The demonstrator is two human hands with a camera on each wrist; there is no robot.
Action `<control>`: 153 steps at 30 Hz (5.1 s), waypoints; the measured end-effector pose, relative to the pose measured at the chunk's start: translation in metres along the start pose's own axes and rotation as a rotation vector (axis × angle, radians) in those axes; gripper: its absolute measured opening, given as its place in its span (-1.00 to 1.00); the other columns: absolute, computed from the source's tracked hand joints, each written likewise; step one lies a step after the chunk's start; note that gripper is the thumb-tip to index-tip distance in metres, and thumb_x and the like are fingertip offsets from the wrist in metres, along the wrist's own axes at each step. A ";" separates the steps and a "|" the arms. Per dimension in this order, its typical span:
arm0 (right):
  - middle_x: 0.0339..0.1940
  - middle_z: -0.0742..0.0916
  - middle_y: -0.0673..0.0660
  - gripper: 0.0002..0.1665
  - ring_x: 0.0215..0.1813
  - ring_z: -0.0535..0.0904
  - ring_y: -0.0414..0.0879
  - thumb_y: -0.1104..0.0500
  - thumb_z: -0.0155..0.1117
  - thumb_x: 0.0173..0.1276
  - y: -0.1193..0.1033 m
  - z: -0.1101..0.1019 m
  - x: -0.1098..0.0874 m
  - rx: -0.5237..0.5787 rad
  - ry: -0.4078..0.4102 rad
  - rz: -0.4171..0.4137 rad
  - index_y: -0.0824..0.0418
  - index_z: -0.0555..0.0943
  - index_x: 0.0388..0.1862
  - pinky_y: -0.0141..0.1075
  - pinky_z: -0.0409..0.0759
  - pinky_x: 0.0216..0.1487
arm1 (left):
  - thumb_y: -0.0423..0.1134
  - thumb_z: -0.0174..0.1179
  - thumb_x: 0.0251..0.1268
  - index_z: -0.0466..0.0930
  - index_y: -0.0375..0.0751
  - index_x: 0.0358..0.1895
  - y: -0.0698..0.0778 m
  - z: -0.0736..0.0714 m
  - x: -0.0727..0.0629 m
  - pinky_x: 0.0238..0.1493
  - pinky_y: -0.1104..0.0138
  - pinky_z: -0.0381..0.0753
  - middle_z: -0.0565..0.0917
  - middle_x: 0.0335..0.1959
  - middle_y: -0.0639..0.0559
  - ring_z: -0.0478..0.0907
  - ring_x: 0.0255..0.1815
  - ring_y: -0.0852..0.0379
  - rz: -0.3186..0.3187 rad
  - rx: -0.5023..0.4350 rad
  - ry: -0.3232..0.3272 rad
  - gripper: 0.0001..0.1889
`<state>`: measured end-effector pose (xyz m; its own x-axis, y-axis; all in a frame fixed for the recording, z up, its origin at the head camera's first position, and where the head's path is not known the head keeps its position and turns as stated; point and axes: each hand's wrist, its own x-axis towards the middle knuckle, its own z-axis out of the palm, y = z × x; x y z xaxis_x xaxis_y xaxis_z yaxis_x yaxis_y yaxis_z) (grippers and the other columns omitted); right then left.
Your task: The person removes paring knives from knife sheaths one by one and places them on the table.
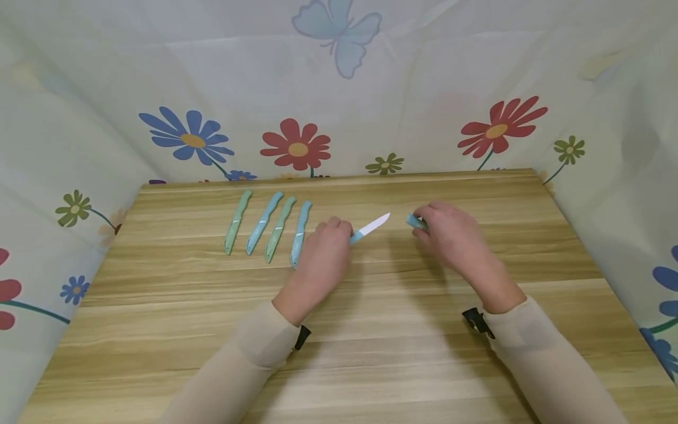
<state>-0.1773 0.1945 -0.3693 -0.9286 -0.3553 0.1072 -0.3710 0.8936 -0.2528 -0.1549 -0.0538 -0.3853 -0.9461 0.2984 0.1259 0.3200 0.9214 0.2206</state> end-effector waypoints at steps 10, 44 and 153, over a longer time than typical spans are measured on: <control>-0.10 0.74 0.26 -0.61 -0.18 0.63 0.10 0.15 0.46 0.48 0.012 -0.001 -0.006 0.016 -0.096 0.098 0.40 0.69 0.12 -0.02 0.64 -0.12 | -0.41 0.26 0.48 0.64 -0.30 0.00 0.027 0.012 0.008 -0.36 0.26 0.65 0.57 -0.26 -0.04 0.56 -0.32 0.08 -0.061 -0.164 -0.119 -0.87; -0.41 0.62 0.15 -0.71 -0.35 0.52 0.01 0.12 0.40 0.47 0.031 0.023 -0.007 0.114 -0.351 0.254 0.34 0.58 -0.23 -0.19 0.51 -0.32 | -0.36 0.21 0.50 0.53 -0.31 -0.10 0.095 0.054 0.034 -0.50 0.28 0.55 0.61 -0.31 -0.08 0.53 -0.46 0.09 -0.102 -0.263 -0.293 -0.92; 0.32 0.64 0.23 -0.29 0.31 0.55 0.21 -0.11 0.42 0.51 -0.058 0.041 0.010 -0.150 -0.079 -0.109 0.16 0.53 0.50 0.08 0.63 0.19 | 0.01 0.35 0.49 0.67 -0.28 0.16 -0.065 -0.002 0.026 0.20 -0.16 0.51 0.60 0.08 -0.23 0.50 0.16 -0.30 -0.068 0.195 0.036 -0.57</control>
<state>-0.1653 0.1275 -0.3932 -0.8825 -0.4677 0.0487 -0.4702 0.8772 -0.0968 -0.2006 -0.1066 -0.3941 -0.9616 0.2284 0.1522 0.2367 0.9708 0.0390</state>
